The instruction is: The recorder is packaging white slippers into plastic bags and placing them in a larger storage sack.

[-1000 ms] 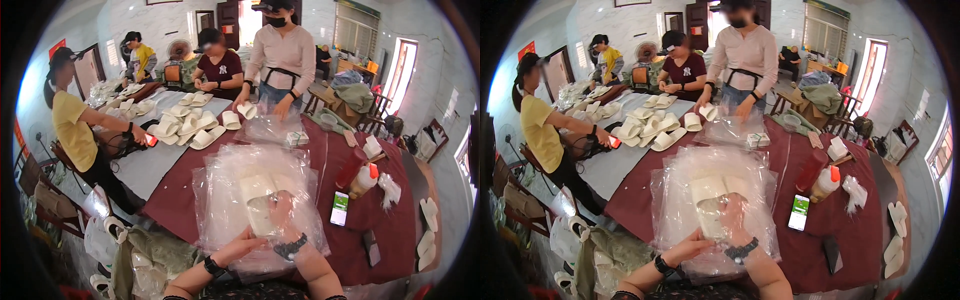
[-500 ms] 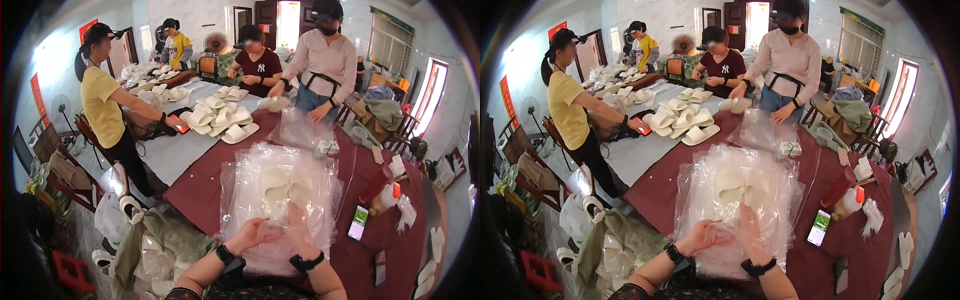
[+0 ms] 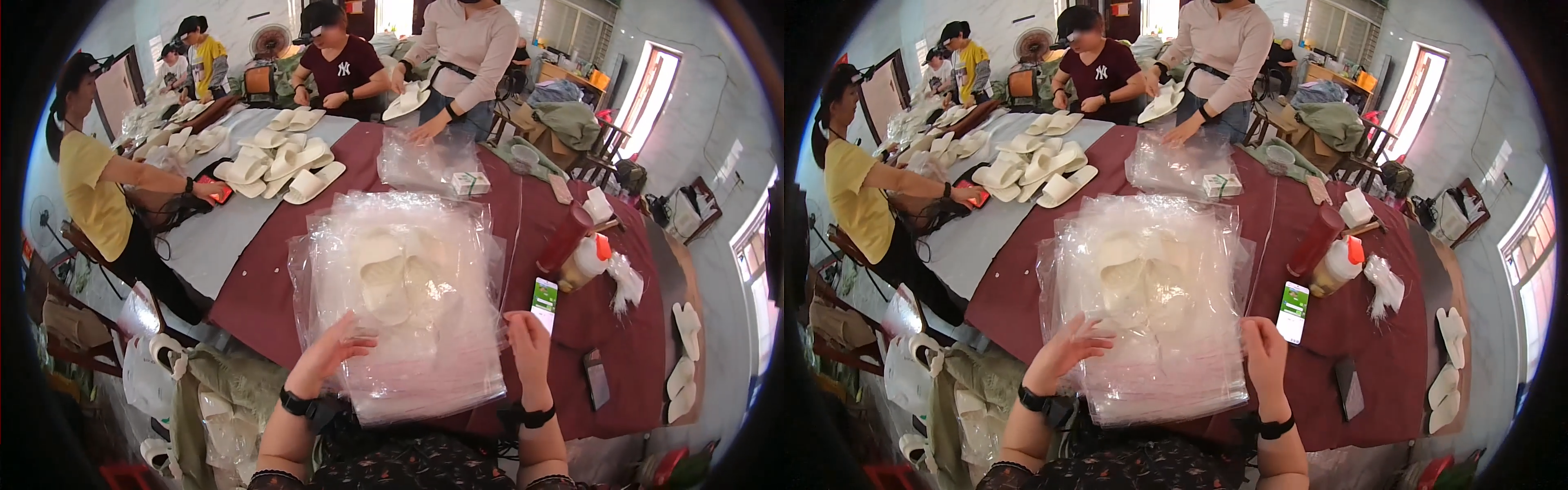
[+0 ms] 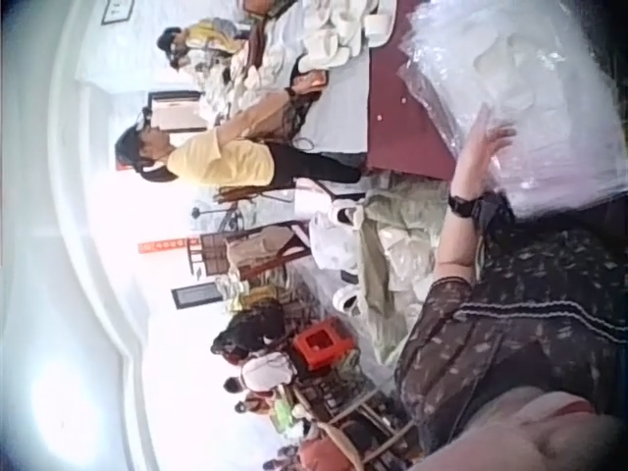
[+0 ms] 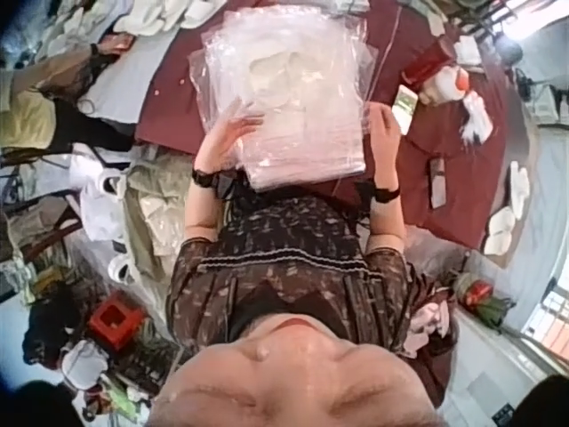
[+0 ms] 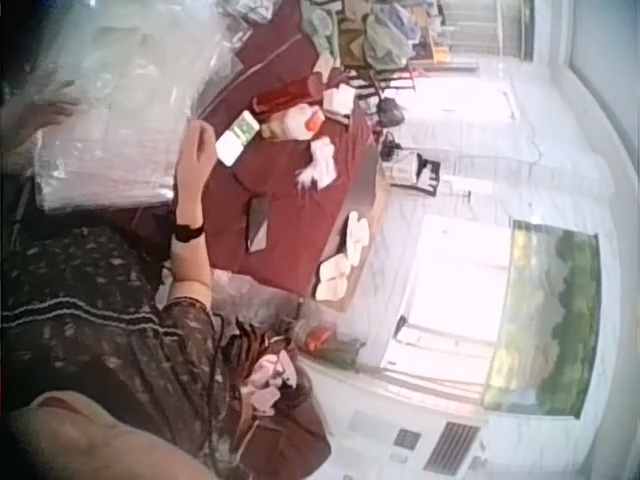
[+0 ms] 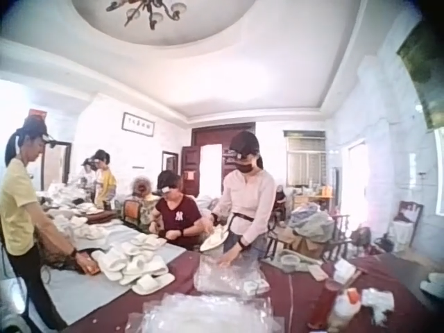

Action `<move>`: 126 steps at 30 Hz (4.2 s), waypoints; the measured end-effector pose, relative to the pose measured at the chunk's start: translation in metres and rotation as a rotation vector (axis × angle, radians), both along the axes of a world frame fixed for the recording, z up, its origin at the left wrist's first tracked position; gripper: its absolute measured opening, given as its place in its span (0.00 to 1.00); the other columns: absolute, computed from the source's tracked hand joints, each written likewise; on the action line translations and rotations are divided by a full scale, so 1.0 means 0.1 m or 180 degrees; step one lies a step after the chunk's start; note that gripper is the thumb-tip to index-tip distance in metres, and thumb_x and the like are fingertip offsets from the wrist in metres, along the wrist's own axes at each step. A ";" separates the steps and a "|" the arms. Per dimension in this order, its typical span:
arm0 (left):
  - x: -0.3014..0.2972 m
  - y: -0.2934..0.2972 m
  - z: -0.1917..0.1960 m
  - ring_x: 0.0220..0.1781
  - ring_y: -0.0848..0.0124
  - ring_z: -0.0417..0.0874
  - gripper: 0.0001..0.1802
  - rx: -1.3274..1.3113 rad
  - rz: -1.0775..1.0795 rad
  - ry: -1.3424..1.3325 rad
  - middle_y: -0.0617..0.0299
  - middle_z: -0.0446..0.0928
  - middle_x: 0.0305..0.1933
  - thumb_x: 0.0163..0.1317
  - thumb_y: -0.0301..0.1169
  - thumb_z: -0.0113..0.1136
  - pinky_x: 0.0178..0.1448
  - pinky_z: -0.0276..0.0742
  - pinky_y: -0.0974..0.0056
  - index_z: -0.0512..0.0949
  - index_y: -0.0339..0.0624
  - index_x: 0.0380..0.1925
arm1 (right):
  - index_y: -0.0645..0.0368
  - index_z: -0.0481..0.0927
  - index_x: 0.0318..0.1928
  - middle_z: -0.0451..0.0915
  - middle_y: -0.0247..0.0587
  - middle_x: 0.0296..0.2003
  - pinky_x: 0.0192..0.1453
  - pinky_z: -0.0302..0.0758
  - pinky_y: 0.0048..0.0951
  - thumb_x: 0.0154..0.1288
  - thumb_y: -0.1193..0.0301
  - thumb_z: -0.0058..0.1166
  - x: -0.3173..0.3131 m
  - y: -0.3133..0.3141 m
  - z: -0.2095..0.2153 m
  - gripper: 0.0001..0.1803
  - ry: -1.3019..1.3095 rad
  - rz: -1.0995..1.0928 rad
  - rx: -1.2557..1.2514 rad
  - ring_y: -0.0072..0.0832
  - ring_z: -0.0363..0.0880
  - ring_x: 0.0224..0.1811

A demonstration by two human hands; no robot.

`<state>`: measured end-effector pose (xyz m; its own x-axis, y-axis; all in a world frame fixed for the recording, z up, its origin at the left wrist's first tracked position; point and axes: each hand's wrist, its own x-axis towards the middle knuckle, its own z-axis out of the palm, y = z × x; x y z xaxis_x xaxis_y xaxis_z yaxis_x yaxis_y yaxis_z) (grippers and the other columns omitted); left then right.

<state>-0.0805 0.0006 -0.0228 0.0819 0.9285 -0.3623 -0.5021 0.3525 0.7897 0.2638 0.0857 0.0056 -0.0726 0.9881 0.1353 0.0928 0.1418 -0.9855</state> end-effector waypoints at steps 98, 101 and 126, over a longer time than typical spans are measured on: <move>0.17 0.07 -0.10 0.49 0.45 0.79 0.43 -0.0018 0.0408 0.5354 0.41 0.80 0.44 0.55 0.60 0.65 0.50 0.76 0.48 0.73 0.31 0.56 | 0.53 0.83 0.44 0.81 0.41 0.48 0.54 0.73 0.40 0.58 0.66 0.60 -0.65 0.14 -0.66 0.13 -0.2541 0.0690 0.1853 0.41 0.79 0.52; 0.16 0.11 -0.09 0.44 0.48 0.81 0.41 0.0135 0.0160 0.5143 0.42 0.81 0.43 0.57 0.58 0.64 0.48 0.77 0.50 0.74 0.31 0.56 | 0.56 0.82 0.42 0.83 0.45 0.39 0.46 0.76 0.37 0.63 0.66 0.56 -0.68 0.20 -0.68 0.10 -0.2300 0.0563 0.1454 0.46 0.82 0.41; 0.38 0.35 -0.17 0.56 0.66 0.78 0.46 -0.0185 0.0043 0.0075 0.54 0.69 0.65 0.68 0.40 0.62 0.60 0.71 0.65 0.46 0.30 0.73 | 0.60 0.70 0.59 0.76 0.39 0.57 0.62 0.71 0.31 0.77 0.67 0.42 -0.86 0.15 -0.50 0.16 0.2002 0.1253 -0.1101 0.27 0.74 0.59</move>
